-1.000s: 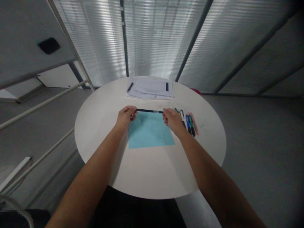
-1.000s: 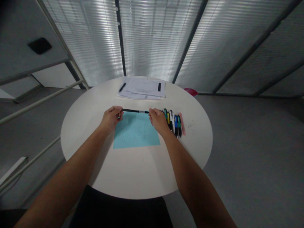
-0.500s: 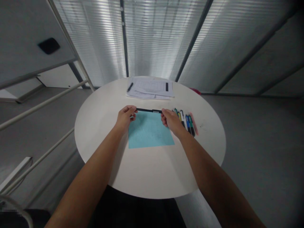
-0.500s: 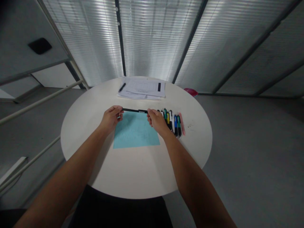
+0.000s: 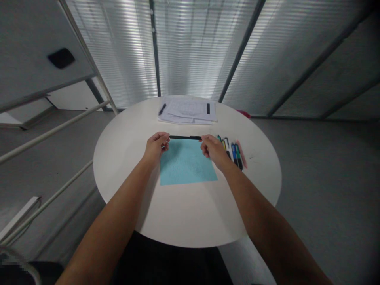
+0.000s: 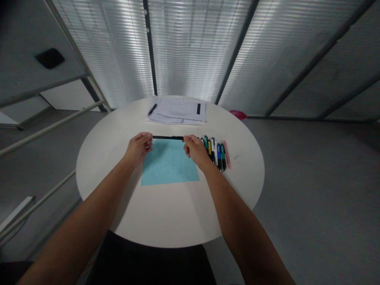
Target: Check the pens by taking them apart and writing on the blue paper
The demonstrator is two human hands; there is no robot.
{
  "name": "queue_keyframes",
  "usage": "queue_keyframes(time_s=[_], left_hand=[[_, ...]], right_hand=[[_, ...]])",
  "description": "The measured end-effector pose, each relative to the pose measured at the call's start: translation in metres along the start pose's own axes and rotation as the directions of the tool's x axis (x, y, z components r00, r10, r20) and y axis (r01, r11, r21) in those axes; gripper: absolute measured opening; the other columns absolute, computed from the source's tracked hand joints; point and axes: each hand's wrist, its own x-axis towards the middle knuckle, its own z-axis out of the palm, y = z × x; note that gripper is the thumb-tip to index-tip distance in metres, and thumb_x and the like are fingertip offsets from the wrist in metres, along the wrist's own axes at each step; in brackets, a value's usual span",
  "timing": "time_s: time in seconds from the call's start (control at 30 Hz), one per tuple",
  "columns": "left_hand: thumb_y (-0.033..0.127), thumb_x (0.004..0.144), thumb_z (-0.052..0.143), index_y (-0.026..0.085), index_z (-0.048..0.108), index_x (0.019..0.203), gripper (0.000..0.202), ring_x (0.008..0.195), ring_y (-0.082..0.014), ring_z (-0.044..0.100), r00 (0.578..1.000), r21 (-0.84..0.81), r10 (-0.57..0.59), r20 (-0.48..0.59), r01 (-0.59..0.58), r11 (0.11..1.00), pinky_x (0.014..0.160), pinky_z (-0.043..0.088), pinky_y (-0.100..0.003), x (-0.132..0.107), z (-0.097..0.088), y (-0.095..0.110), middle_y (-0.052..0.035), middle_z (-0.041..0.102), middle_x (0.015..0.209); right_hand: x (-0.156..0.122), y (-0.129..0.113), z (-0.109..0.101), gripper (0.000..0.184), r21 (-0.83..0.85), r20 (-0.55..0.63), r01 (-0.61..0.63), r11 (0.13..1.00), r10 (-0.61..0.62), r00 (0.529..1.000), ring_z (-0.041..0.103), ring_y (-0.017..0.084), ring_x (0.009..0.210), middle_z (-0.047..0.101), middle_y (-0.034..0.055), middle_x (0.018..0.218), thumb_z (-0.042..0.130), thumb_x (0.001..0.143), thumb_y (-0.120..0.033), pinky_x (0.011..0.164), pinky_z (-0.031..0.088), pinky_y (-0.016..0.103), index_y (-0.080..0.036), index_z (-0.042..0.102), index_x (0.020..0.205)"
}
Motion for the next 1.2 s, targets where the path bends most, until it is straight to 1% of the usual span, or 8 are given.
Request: queue_keyframes(time_s=[0.13, 0.27, 0.4, 0.53, 0.67, 0.83, 1.03, 1.2], left_hand=[[0.030, 0.062, 0.076, 0.016, 0.061, 0.077, 0.025, 0.053, -0.0061, 0.047, 1.000, -0.005, 0.007, 0.015, -0.007, 1.000, 0.049, 0.035, -0.021, 0.0009, -0.0014, -0.0005, 0.0018, 0.054, 0.068], [0.029, 0.063, 0.075, 0.016, 0.061, 0.076, 0.023, 0.053, -0.0065, 0.047, 1.000, -0.005, 0.013, 0.025, -0.012, 1.000, 0.049, 0.035, -0.021, 0.0001, -0.0012, 0.0000, 0.0015, 0.054, 0.068], [0.026, 0.063, 0.073, 0.016, 0.062, 0.077, 0.021, 0.053, -0.0065, 0.047, 0.999, -0.010, 0.022, 0.033, -0.022, 1.000, 0.049, 0.035, -0.021, -0.0013, -0.0006, 0.0008, 0.0015, 0.054, 0.069], [0.023, 0.062, 0.072, 0.016, 0.062, 0.078, 0.020, 0.053, -0.0069, 0.047, 0.999, -0.032, 0.021, 0.043, -0.019, 0.999, 0.049, 0.035, -0.022, -0.0019, -0.0009, 0.0013, 0.0019, 0.052, 0.068], [0.022, 0.062, 0.071, 0.016, 0.062, 0.079, 0.020, 0.053, -0.0073, 0.048, 0.999, -0.040, 0.001, 0.049, 0.001, 0.999, 0.049, 0.036, -0.022, -0.0017, -0.0012, 0.0017, 0.0024, 0.051, 0.067], [0.028, 0.064, 0.073, 0.016, 0.060, 0.078, 0.022, 0.052, -0.0072, 0.047, 0.999, -0.030, -0.001, 0.050, 0.002, 1.000, 0.049, 0.036, -0.022, -0.0004, -0.0015, 0.0009, 0.0023, 0.051, 0.066], [0.033, 0.066, 0.075, 0.017, 0.059, 0.077, 0.025, 0.052, -0.0075, 0.046, 0.999, -0.018, 0.007, 0.035, -0.006, 1.000, 0.049, 0.036, -0.022, -0.0008, -0.0009, 0.0012, 0.0028, 0.049, 0.062], [0.032, 0.065, 0.076, 0.017, 0.059, 0.077, 0.025, 0.052, -0.0074, 0.046, 0.998, -0.034, 0.008, 0.062, -0.005, 0.999, 0.049, 0.035, -0.022, -0.0028, -0.0001, 0.0026, 0.0031, 0.049, 0.063]], right_hand=[[0.0000, -0.0002, -0.0006, 0.034, 0.064, 0.007, -0.024, 0.998, 0.024, 1.000, 0.039, 0.005, 0.035, 0.048, -0.0070, 0.049, 0.058, 0.083, -0.054, 0.035, 0.023, 0.019, -0.020, 0.053, 0.078], [0.0000, 0.0001, -0.0003, 0.038, 0.140, 0.053, -0.074, 0.987, 0.067, 0.996, 0.035, 0.005, 0.034, 0.040, -0.0086, 0.044, 0.058, 0.082, -0.055, 0.034, 0.022, 0.019, -0.021, 0.048, 0.070], [0.0003, 0.0006, -0.0004, 0.041, 0.191, 0.083, -0.070, 0.979, 0.055, 0.995, 0.032, 0.005, 0.033, 0.035, -0.0092, 0.042, 0.058, 0.083, -0.055, 0.035, 0.023, 0.019, -0.021, 0.044, 0.066], [0.0005, 0.0003, -0.0004, 0.041, 0.177, 0.060, -0.056, 0.983, 0.047, 0.997, 0.033, 0.005, 0.033, 0.035, -0.0085, 0.042, 0.054, 0.085, -0.054, 0.035, 0.023, 0.020, -0.020, 0.045, 0.065], [0.0009, 0.0000, -0.0006, 0.038, 0.163, 0.058, -0.076, 0.984, 0.068, 0.996, 0.033, 0.005, 0.033, 0.035, -0.0082, 0.042, 0.057, 0.084, -0.051, 0.035, 0.023, 0.020, -0.020, 0.047, 0.064], [0.0012, 0.0001, -0.0013, 0.036, 0.127, 0.041, -0.065, 0.990, 0.060, 0.997, 0.035, 0.006, 0.034, 0.038, -0.0077, 0.042, 0.056, 0.084, -0.049, 0.035, 0.024, 0.020, -0.019, 0.049, 0.065], [-0.0007, -0.0024, -0.0015, 0.031, 0.071, 0.033, -0.043, 0.997, 0.041, 0.999, 0.037, 0.006, 0.035, 0.043, -0.0066, 0.045, 0.056, 0.084, -0.045, 0.036, 0.025, 0.020, -0.017, 0.055, 0.070], [-0.0013, -0.0032, -0.0016, 0.035, 0.088, 0.028, -0.050, 0.995, 0.048, 0.998, 0.037, 0.006, 0.035, 0.044, -0.0060, 0.045, 0.057, 0.083, -0.050, 0.036, 0.025, 0.020, -0.017, 0.055, 0.071]])
